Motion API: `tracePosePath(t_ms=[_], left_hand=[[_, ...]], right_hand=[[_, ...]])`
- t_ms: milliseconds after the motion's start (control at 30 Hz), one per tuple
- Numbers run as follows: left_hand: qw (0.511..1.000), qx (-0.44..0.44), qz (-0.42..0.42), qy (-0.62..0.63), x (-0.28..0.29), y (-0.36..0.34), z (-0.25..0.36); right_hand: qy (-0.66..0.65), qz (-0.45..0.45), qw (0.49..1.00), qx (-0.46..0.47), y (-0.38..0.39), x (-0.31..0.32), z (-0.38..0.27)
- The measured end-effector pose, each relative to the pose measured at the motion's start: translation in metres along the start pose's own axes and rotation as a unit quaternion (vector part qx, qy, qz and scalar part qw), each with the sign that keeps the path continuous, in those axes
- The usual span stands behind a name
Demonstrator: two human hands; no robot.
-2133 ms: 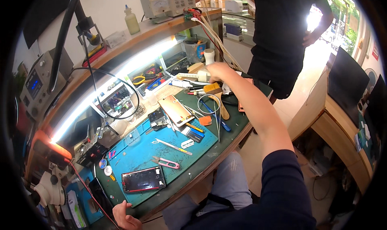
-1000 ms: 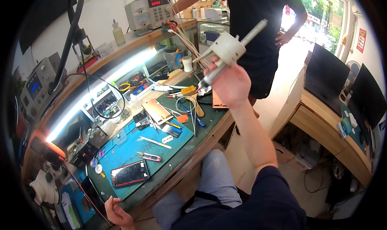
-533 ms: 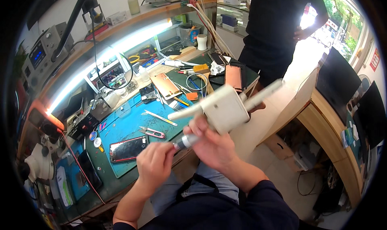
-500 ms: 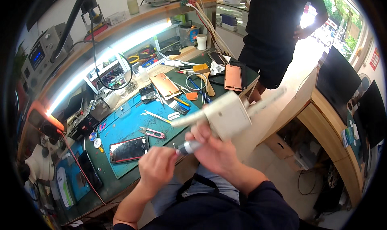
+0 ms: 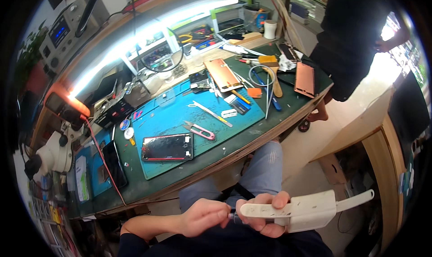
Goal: The person applies a thin bead of adhesive along the perimeter of a disassembled smartphone frame using a syringe. They then pick up a separate smartphone and use its camera to photograph the work area and the phone being repaired.
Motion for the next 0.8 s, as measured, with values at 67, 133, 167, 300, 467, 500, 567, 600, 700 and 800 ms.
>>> tracePosePath(t_ms=[67,133,167,300,467,500,567,600,700,800], left_hand=[[0.907,0.255,-0.031,0.332,-0.006,0.014,-0.047],[0.880,0.271,-0.073,0.382,-0.007,0.017,-0.058],[0.862,0.289,-0.080,0.409,-0.006,0.019,-0.061],[0.885,0.277,-0.036,0.372,0.003,0.016,-0.077],[0.842,-0.132,0.253,-0.457,0.109,0.024,0.063],[0.760,-0.128,0.348,-0.533,0.143,0.034,0.081],[0.652,-0.091,0.443,-0.609,0.206,0.049,0.114],[0.592,-0.057,0.460,-0.660,0.239,0.062,0.114],[0.456,-0.044,0.469,-0.755,0.274,0.063,0.111],[0.453,0.015,0.473,-0.756,0.298,0.056,0.098]], right_hand=[[0.038,-0.034,0.999,-0.001,-0.005,0.000,0.006],[0.065,-0.062,0.996,-0.017,-0.006,0.003,0.015],[0.078,-0.077,0.994,-0.022,-0.006,0.003,0.019],[-0.322,-0.081,0.932,-0.147,-0.010,0.013,0.026],[-0.375,0.138,0.917,0.005,-0.025,0.070,-0.002],[-0.357,0.141,0.923,0.018,-0.024,0.078,-0.006],[-0.341,0.143,0.929,0.024,-0.021,0.087,-0.008],[-0.345,0.141,0.928,0.017,-0.019,0.089,-0.005],[-0.337,0.138,0.931,-0.006,-0.015,0.094,-0.001],[-0.324,0.143,0.935,-0.019,-0.012,0.104,-0.002]])
Point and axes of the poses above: each hand's wrist, its own y-axis away from the middle knuckle, its own x-axis out of the back of the hand, z = x × y, the point moved 9 cm from there along -y, towards the middle knuckle, and after that the axes turned 4 degrees about x, right-handed, at the moved point
